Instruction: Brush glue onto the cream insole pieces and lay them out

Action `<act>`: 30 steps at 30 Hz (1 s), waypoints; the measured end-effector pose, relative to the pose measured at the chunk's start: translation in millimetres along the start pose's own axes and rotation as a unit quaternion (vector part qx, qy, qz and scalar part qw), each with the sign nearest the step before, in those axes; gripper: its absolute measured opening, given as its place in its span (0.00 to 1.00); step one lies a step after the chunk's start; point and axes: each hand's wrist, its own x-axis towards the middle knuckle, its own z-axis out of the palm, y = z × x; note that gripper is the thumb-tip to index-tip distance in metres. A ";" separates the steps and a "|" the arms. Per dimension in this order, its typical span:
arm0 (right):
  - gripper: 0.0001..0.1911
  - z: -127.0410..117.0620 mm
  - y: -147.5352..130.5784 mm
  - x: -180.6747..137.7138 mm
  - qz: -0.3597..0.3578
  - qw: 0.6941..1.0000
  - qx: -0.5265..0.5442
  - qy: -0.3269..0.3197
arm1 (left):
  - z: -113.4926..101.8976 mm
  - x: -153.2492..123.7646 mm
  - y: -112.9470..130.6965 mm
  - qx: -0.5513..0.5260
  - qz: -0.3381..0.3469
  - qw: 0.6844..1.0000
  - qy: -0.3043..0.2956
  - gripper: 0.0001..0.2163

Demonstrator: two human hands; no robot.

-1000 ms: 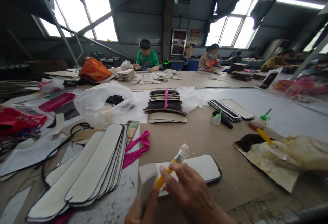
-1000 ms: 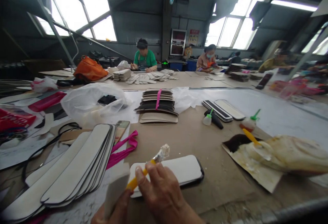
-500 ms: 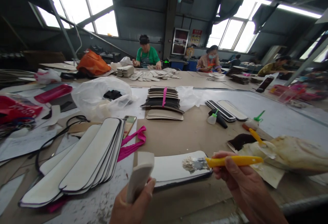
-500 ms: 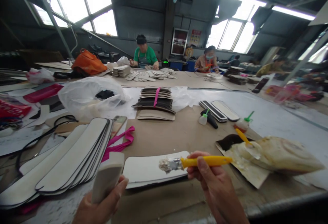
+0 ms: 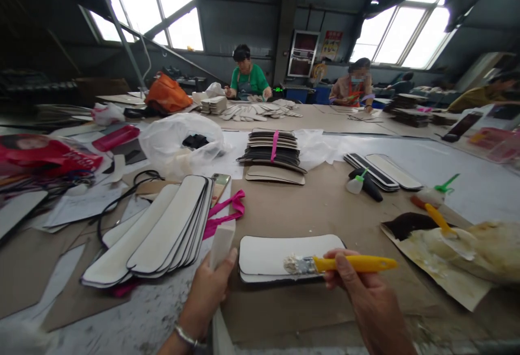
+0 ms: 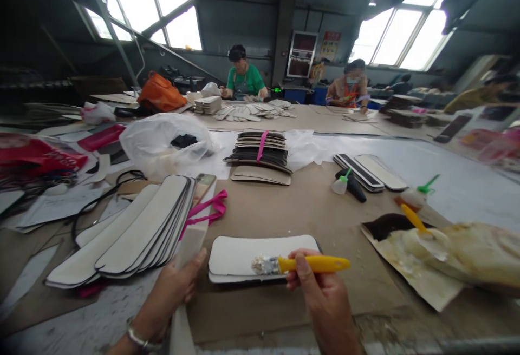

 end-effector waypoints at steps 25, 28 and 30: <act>0.12 38.2 13.6 3.7 -0.172 0.939 -0.297 -0.006 | -5.2 0.1 -13.7 0.043 -0.036 0.986 -0.157 0.09; 0.09 10.7 5.3 17.3 -0.259 0.878 -0.400 0.040 | -4.9 0.2 -18.5 0.044 -0.030 0.987 -0.149 0.11; 0.06 -1.1 0.5 21.1 -0.325 0.837 -0.437 0.058 | -5.5 0.4 -21.2 0.054 -0.020 0.987 -0.149 0.13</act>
